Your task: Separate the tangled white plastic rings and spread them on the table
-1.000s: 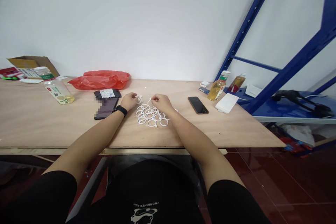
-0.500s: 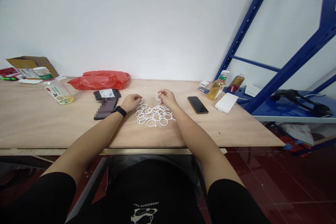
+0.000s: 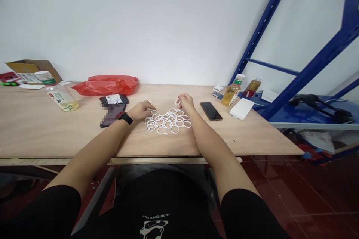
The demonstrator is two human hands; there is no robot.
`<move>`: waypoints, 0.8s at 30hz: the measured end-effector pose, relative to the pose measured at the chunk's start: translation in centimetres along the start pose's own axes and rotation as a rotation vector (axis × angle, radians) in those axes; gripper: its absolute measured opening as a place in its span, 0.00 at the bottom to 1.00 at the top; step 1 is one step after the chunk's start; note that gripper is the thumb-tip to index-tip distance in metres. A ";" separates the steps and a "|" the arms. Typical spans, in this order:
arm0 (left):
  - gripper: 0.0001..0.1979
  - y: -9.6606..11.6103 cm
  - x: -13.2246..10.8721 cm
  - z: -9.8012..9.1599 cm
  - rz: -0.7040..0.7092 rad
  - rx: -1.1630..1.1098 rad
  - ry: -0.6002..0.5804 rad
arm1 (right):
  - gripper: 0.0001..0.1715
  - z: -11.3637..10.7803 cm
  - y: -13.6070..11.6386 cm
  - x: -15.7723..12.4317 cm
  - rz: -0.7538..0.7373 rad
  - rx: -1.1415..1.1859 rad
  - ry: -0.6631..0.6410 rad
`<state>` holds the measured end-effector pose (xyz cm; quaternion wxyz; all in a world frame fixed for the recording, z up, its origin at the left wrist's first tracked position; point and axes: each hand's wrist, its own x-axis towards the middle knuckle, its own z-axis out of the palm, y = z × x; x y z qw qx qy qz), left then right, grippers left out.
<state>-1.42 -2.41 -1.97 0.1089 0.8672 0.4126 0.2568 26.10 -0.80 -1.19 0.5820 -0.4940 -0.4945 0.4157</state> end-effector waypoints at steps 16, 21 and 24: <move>0.09 0.4 -0.1 0.2 -0.008 -0.073 -0.033 | 0.07 -1.5 2.0 1.7 -0.048 -0.199 0.001; 0.13 0.4 0.1 0.4 -0.200 -0.325 0.122 | 0.08 -1.6 2.5 2.1 -0.096 -0.287 0.056; 0.21 0.4 0.2 0.4 -0.242 -0.461 0.204 | 0.10 -1.7 2.6 2.1 -0.144 -0.315 0.114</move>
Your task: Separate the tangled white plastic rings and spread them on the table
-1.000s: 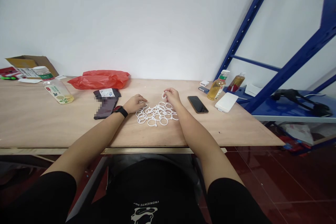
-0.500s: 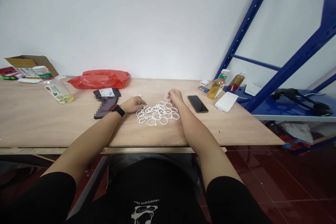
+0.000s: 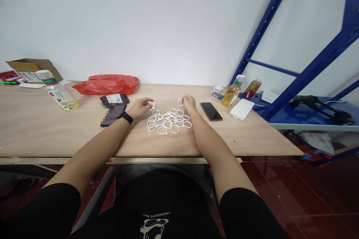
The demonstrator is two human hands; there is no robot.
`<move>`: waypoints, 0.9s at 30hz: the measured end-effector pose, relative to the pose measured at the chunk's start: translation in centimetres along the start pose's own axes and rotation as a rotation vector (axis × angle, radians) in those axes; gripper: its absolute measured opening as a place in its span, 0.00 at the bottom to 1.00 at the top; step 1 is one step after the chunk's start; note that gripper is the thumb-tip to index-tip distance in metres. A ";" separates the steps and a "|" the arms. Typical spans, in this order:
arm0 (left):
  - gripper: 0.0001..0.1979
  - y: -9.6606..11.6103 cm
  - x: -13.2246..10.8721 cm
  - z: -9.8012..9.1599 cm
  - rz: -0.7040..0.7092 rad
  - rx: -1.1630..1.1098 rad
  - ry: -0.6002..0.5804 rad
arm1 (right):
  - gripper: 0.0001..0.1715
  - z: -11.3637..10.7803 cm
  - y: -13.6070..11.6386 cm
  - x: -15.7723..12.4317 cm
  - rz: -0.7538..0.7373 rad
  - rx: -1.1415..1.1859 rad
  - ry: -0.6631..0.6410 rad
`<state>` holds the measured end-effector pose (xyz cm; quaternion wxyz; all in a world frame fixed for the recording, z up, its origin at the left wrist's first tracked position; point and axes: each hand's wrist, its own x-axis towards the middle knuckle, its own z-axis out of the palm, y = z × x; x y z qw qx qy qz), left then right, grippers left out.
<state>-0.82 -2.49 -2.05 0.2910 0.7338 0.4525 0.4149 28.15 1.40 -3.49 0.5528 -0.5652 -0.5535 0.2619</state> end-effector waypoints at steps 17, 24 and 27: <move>0.27 -0.3 0.4 0.4 0.009 -0.003 0.198 | 0.20 2.7 -4.2 -3.9 -0.447 -0.214 -0.364; 0.23 2.1 -0.8 2.6 0.183 0.210 0.115 | 0.18 3.9 -7.3 -7.2 -0.466 -0.137 -0.436; 0.20 2.8 -1.2 2.8 0.204 0.213 0.098 | 0.12 3.9 -7.5 -7.4 -0.470 -0.123 -0.398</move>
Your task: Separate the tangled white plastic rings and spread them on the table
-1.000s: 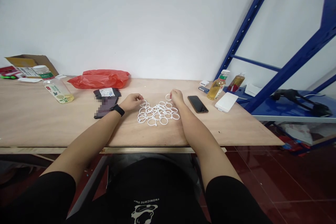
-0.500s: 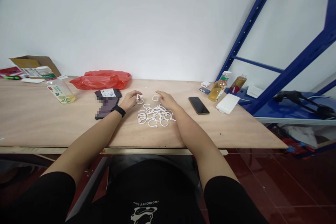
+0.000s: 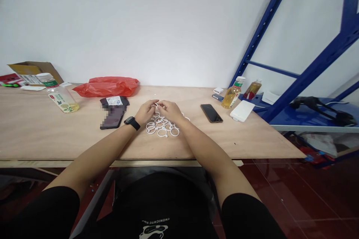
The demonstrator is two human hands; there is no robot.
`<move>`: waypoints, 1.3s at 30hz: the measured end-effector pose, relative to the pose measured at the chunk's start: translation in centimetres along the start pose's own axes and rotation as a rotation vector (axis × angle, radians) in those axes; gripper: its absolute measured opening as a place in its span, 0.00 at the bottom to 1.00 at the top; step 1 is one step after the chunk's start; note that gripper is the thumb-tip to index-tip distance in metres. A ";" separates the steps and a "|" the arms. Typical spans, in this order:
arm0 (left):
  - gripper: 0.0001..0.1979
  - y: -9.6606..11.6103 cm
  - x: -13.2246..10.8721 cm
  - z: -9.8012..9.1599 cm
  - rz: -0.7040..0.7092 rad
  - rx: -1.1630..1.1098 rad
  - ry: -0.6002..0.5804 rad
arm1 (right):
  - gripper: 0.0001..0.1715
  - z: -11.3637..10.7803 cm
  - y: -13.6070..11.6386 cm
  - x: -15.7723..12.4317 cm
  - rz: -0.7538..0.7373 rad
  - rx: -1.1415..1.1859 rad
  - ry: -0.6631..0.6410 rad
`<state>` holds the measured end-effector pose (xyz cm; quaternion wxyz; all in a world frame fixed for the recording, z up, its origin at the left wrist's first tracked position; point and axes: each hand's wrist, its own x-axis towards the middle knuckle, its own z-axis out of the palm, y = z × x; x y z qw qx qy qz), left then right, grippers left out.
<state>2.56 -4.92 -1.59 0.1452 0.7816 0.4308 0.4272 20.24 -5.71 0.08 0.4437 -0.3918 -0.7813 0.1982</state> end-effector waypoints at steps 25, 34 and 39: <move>0.16 0.6 -0.1 0.2 -0.100 -0.318 -0.085 | 0.08 -0.1 2.1 0.7 0.227 0.287 0.112; 0.13 -1.3 0.9 -0.9 -0.111 -0.116 0.064 | 0.21 0.3 2.4 0.6 0.090 0.085 0.105; 0.10 -3.7 1.0 -2.0 -0.114 0.280 -0.017 | 0.11 1.1 2.0 0.2 -0.143 -0.253 -0.262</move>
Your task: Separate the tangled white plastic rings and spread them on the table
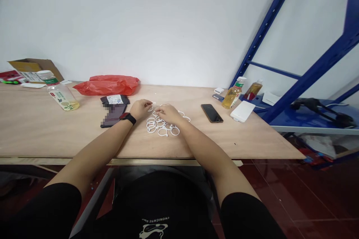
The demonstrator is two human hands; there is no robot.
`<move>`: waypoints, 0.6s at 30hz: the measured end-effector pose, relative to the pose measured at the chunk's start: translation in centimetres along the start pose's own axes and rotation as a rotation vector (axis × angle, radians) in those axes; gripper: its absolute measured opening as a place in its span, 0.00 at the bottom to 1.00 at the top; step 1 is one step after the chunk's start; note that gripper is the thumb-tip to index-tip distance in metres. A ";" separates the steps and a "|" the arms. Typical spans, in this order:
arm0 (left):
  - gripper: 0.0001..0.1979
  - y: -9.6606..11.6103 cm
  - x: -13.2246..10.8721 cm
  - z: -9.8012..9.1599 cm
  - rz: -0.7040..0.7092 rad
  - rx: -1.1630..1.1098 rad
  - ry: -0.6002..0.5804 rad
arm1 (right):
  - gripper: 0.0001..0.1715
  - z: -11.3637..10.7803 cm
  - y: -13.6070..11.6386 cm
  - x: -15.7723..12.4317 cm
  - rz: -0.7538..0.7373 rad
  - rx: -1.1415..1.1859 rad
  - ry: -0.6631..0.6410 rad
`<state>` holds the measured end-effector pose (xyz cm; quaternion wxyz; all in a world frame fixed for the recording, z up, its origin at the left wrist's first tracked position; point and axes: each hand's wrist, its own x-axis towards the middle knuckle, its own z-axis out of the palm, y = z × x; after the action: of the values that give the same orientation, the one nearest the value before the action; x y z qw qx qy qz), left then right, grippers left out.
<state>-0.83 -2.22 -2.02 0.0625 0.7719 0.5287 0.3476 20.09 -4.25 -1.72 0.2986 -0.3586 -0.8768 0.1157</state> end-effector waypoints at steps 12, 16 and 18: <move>0.16 2.0 -0.9 -0.4 0.352 -0.077 -0.203 | 0.15 0.4 0.8 -0.4 0.050 -0.216 -0.156; 0.21 2.4 -1.3 -0.2 0.345 -0.094 -0.324 | 0.12 0.1 1.0 -0.6 0.065 -0.099 -0.144; 0.20 2.4 -1.3 -0.1 0.330 -0.132 -0.332 | 0.10 -0.1 0.9 -0.7 0.084 -0.007 -0.110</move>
<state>0.74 -4.45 -1.46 0.1413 0.8886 0.3540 0.2553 21.05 -4.05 -2.31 0.2437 -0.3895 -0.8764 0.1446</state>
